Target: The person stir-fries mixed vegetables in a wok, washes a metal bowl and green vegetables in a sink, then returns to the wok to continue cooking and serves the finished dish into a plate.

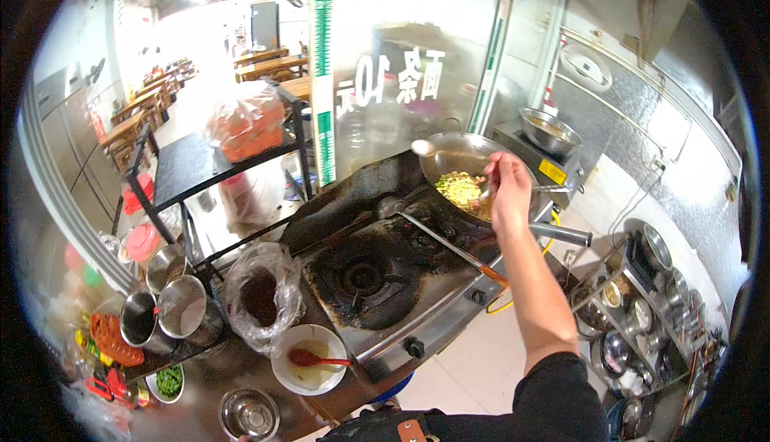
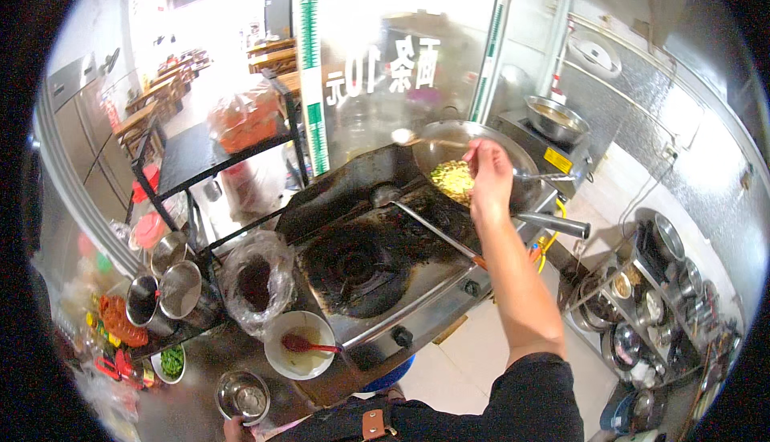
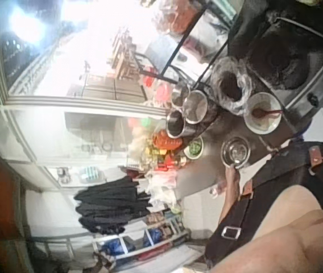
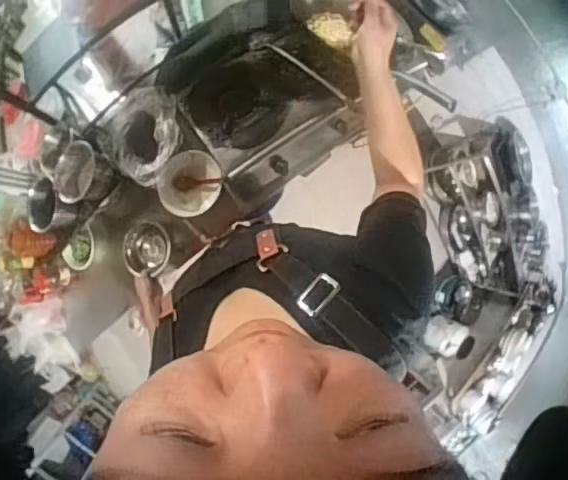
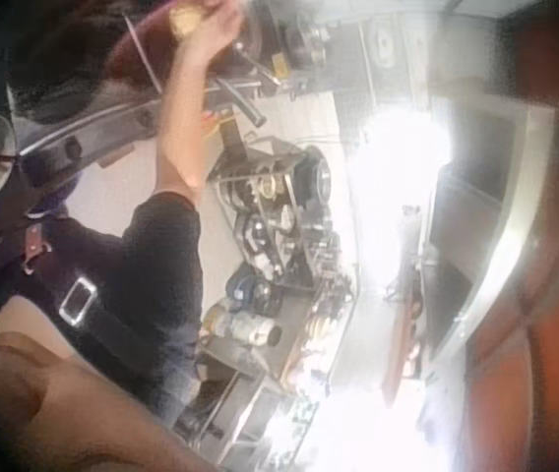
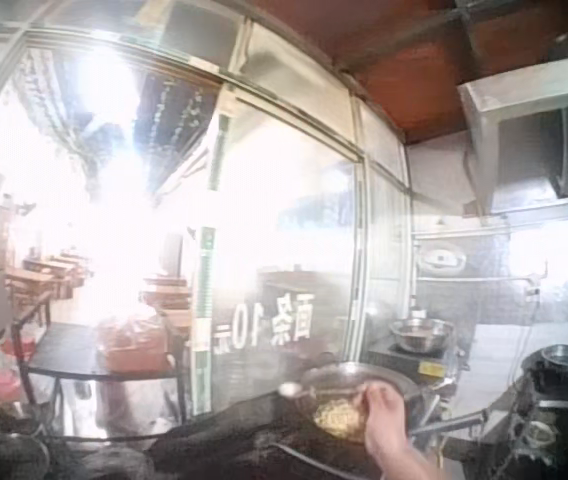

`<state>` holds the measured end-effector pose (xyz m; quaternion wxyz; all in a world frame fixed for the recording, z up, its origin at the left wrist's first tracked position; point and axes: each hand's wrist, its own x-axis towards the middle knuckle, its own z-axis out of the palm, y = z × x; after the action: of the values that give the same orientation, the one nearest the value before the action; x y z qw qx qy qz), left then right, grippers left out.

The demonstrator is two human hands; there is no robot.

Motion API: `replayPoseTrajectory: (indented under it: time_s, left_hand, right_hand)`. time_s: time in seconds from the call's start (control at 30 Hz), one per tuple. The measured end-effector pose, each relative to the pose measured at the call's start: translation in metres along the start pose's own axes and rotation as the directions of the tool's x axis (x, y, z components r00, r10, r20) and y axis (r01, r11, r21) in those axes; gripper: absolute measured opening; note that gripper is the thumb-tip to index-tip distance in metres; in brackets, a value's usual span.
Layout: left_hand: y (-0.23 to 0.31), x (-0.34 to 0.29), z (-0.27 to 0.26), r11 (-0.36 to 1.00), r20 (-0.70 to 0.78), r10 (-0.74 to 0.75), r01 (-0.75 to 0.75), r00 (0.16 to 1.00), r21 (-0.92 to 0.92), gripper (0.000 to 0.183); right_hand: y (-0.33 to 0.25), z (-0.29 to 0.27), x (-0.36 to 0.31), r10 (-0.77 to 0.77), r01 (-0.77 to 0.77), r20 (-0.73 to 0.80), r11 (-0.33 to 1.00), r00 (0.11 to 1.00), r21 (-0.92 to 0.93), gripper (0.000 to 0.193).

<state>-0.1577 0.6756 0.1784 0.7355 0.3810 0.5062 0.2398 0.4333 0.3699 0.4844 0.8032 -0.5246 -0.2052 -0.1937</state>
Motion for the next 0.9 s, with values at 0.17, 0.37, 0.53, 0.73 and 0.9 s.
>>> replayPoseTrajectory:
  time_s: [0.17,0.37,0.53,0.73,0.9]
  left_hand:
    - [-0.019,0.033,-0.027,0.966,0.064,-0.073,0.055,0.995,0.251,0.029]
    - [-0.019,0.011,-0.014,0.975,-0.059,0.037,-0.023,0.998,0.219,0.03]
    - [-0.026,-0.016,-0.001,1.0,-0.187,0.005,0.0,0.982,0.03,0.027]
    - [-0.023,-0.039,-0.002,0.81,-0.306,0.53,-0.364,0.791,0.46,0.044]
    - [0.014,-0.068,0.032,0.676,-0.165,0.712,-0.604,0.682,0.422,0.05]
  right_hand:
    - [0.044,-0.07,0.057,-0.117,0.232,0.203,0.365,0.972,-0.902,0.018]
    - [0.038,-0.013,0.029,-0.217,0.456,0.404,0.318,0.889,-0.831,0.021]
    - [0.019,0.153,-0.093,0.031,0.127,0.578,0.964,0.816,-0.232,0.018]
    - [0.068,0.284,-0.267,0.108,-0.039,0.795,0.994,0.598,-0.105,0.018]
    - [0.057,0.289,-0.295,0.284,-0.187,0.89,0.955,0.357,-0.23,0.029]
